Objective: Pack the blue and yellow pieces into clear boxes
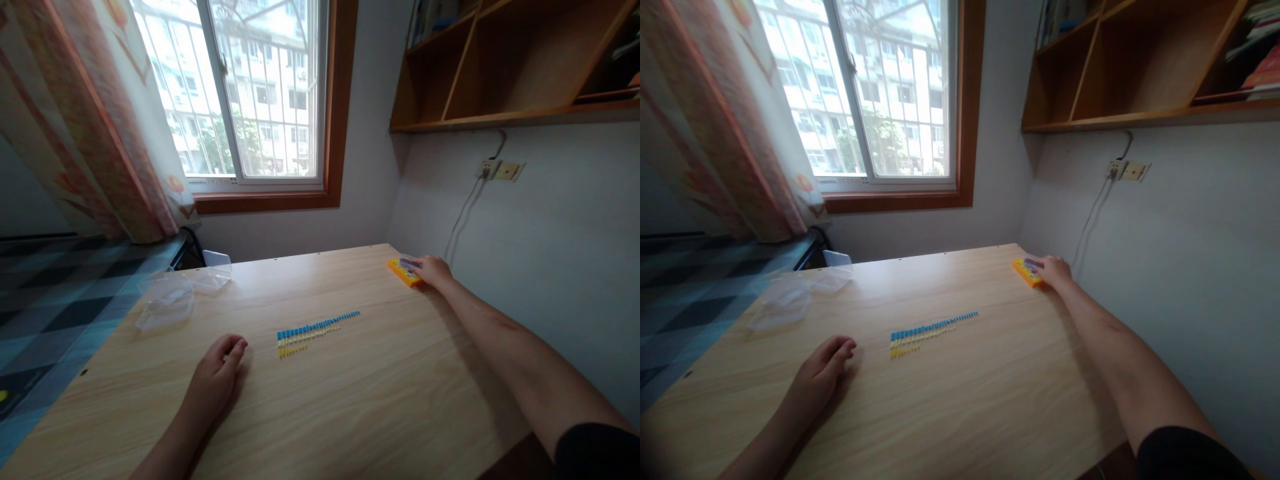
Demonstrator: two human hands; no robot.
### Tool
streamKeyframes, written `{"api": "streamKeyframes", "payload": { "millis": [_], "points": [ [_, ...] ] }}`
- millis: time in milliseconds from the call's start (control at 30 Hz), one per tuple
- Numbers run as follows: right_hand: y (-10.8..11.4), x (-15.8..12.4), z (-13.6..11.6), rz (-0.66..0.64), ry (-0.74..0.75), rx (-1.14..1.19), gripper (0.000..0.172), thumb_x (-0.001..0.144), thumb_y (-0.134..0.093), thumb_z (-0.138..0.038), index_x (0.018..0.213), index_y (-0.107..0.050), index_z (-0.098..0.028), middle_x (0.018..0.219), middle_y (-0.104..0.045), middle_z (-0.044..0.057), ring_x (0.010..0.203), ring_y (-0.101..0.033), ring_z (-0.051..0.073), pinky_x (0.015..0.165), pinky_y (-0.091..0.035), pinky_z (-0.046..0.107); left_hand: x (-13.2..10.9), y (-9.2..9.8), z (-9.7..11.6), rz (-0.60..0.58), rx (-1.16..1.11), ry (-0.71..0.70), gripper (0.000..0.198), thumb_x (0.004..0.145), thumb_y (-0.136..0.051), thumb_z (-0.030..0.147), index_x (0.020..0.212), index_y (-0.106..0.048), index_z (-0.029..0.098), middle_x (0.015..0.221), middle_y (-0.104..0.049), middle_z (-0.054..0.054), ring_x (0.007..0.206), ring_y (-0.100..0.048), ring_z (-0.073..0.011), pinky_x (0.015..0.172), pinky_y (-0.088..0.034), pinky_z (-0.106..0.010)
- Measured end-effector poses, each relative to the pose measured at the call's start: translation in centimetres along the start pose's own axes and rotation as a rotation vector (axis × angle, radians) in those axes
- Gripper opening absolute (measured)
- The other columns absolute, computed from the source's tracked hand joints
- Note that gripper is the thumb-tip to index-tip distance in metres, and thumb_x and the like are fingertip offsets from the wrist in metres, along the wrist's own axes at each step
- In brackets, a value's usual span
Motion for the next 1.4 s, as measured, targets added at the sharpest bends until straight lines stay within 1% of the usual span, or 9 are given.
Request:
{"api": "streamKeyframes", "payload": {
  "millis": [100,233,367,500,667,1033,1133,1233,1400],
  "points": [
    [-0.3,0.3,0.1,0.003,0.001,0.002,0.032,0.101,-0.062,-0.038,0.128,-0.064,-0.02,0.132,-0.063,0.011,0.11,-0.065,0.023,0.094,-0.057,0.045,0.0,-0.1,-0.7,0.002,-0.019,0.027,0.047,0.084,-0.049,0.066,0.083,-0.065,0.022,0.076,-0.068,-0.005,0.075,-0.065,-0.0256,0.063,-0.051,-0.033],
    [-0.9,0.3,0.0,0.044,0.005,0.042,0.035,0.101,-0.063,-0.038,0.13,-0.062,-0.019,0.132,-0.062,0.011,0.11,-0.065,0.024,0.093,-0.057,0.045,0.0,-0.2,-1.6,0.005,-0.07,0.081,0.05,0.086,-0.045,0.068,0.086,-0.065,0.022,0.08,-0.069,-0.005,0.073,-0.065,-0.0245,0.06,-0.05,-0.031],
    [-1.6,-0.3,-0.2,0.111,0.013,0.102,0.028,0.099,-0.059,-0.026,0.124,-0.071,-0.022,0.132,-0.067,0.011,0.112,-0.066,0.027,0.097,-0.055,0.045,-0.1,-0.2,-1.6,0.007,-0.097,0.085,0.051,0.086,-0.045,0.07,0.085,-0.065,0.022,0.08,-0.069,-0.004,0.073,-0.065,-0.0241,0.06,-0.05,-0.031],
    [-2.3,-0.5,-0.3,0.168,0.03,0.165,0.04,0.088,-0.057,-0.018,0.124,-0.076,-0.024,0.135,-0.069,0.008,0.116,-0.067,0.029,0.099,-0.054,0.042,-0.1,-0.1,-1.4,0.009,-0.095,0.091,0.051,0.085,-0.046,0.07,0.084,-0.064,0.022,0.079,-0.068,-0.004,0.073,-0.065,-0.024,0.06,-0.05,-0.031],
    [-2.8,-0.2,0.0,0.199,0.056,0.229,0.049,0.082,-0.058,-0.015,0.127,-0.074,-0.026,0.135,-0.069,0.006,0.114,-0.068,0.026,0.099,-0.055,0.038,-0.1,-0.1,-1.4,0.011,-0.088,0.099,0.051,0.085,-0.046,0.07,0.084,-0.065,0.022,0.078,-0.068,-0.004,0.072,-0.064,-0.0238,0.059,-0.05,-0.03],
    [-3.3,-0.9,0.0,0.293,0.092,0.296,0.048,0.085,-0.054,-0.018,0.13,-0.071,-0.023,0.136,-0.068,0.009,0.119,-0.064,0.025,0.104,-0.051,0.039,-0.1,0.0,-1.1,0.013,-0.034,0.073,0.052,0.085,-0.045,0.069,0.084,-0.066,0.022,0.074,-0.067,-0.003,0.067,-0.063,-0.0225,0.06,-0.051,-0.031],
    [-2.8,-1.8,0.5,0.355,0.054,0.295,0.053,0.085,-0.056,-0.021,0.137,-0.066,-0.022,0.141,-0.064,0.011,0.126,-0.06,0.029,0.11,-0.045,0.045,0.0,0.1,-0.9,0.015,-0.022,0.057,0.051,0.085,-0.044,0.068,0.082,-0.067,0.022,0.076,-0.068,-0.004,0.069,-0.063,-0.0231,0.06,-0.051,-0.031],
    [-2.6,-3.0,1.8,0.416,-0.039,0.295,0.055,0.087,-0.053,-0.024,0.141,-0.061,-0.014,0.143,-0.061,0.018,0.13,-0.056,0.034,0.113,-0.04,0.052,0.0,0.1,-0.7,0.012,-0.029,0.049,0.05,0.085,-0.045,0.068,0.082,-0.066,0.023,0.076,-0.069,-0.004,0.069,-0.064,-0.0233,0.059,-0.05,-0.031],
    [-3.6,-4.3,3.4,0.399,-0.162,0.312,0.056,0.092,-0.052,-0.034,0.141,-0.057,-0.008,0.137,-0.063,0.024,0.124,-0.06,0.036,0.106,-0.047,0.052,0.0,0.0,-0.8,0.006,-0.021,0.048,0.05,0.085,-0.045,0.067,0.083,-0.067,0.023,0.076,-0.069,-0.004,0.068,-0.064,-0.0231,0.06,-0.05,-0.031]
  ]
}}
Point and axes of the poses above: each hand's wrist, its own x-axis towards the middle knuckle, its own y-axis out of the back of the hand, z = x × y, the point moved 5 cm from there along x, towards the middle knuckle
